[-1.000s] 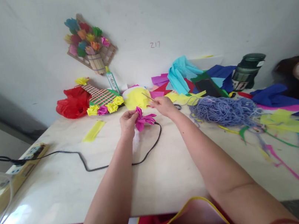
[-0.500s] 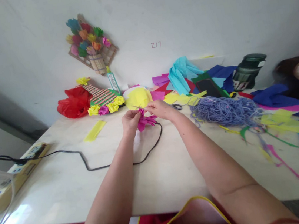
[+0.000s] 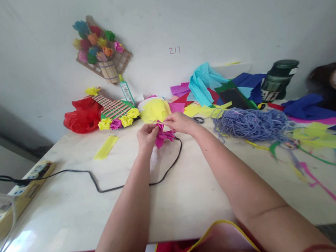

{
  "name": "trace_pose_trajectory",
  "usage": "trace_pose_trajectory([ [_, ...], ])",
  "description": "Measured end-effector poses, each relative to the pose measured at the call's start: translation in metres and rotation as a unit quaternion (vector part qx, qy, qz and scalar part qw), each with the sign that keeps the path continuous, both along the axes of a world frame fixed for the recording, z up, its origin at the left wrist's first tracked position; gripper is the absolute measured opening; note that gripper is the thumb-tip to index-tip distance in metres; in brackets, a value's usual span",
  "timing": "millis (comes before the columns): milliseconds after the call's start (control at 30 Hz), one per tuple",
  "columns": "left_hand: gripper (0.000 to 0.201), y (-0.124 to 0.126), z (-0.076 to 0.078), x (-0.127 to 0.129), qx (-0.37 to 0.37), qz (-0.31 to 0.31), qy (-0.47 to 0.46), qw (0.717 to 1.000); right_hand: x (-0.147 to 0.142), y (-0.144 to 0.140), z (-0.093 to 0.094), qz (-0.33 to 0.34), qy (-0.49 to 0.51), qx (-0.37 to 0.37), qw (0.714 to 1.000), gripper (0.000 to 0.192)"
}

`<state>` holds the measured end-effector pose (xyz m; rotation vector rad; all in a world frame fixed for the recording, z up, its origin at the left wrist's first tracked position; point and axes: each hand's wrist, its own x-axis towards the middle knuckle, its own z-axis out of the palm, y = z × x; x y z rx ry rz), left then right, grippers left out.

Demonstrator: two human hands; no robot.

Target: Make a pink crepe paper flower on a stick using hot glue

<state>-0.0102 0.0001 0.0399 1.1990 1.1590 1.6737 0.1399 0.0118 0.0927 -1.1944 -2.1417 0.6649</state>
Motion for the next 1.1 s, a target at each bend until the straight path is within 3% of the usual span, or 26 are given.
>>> trace_pose_trajectory([
  [700, 0.023, -0.002, 0.001, 0.001, 0.001, -0.014, -0.001, 1.0, 0.006, 0.016, -0.021, 0.046, 0.163, -0.11, 0.979, 0.029],
  [933, 0.043, -0.005, 0.004, -0.002, 0.007, -0.046, -0.019, 0.999, 0.011, 0.011, -0.015, 0.067, 0.182, -0.156, 0.969, 0.033],
  [1100, 0.038, -0.008, 0.007, -0.003, -0.005, -0.082, -0.025, 0.996, 0.013, 0.009, -0.013, 0.084, 0.183, -0.17, 0.965, 0.034],
])
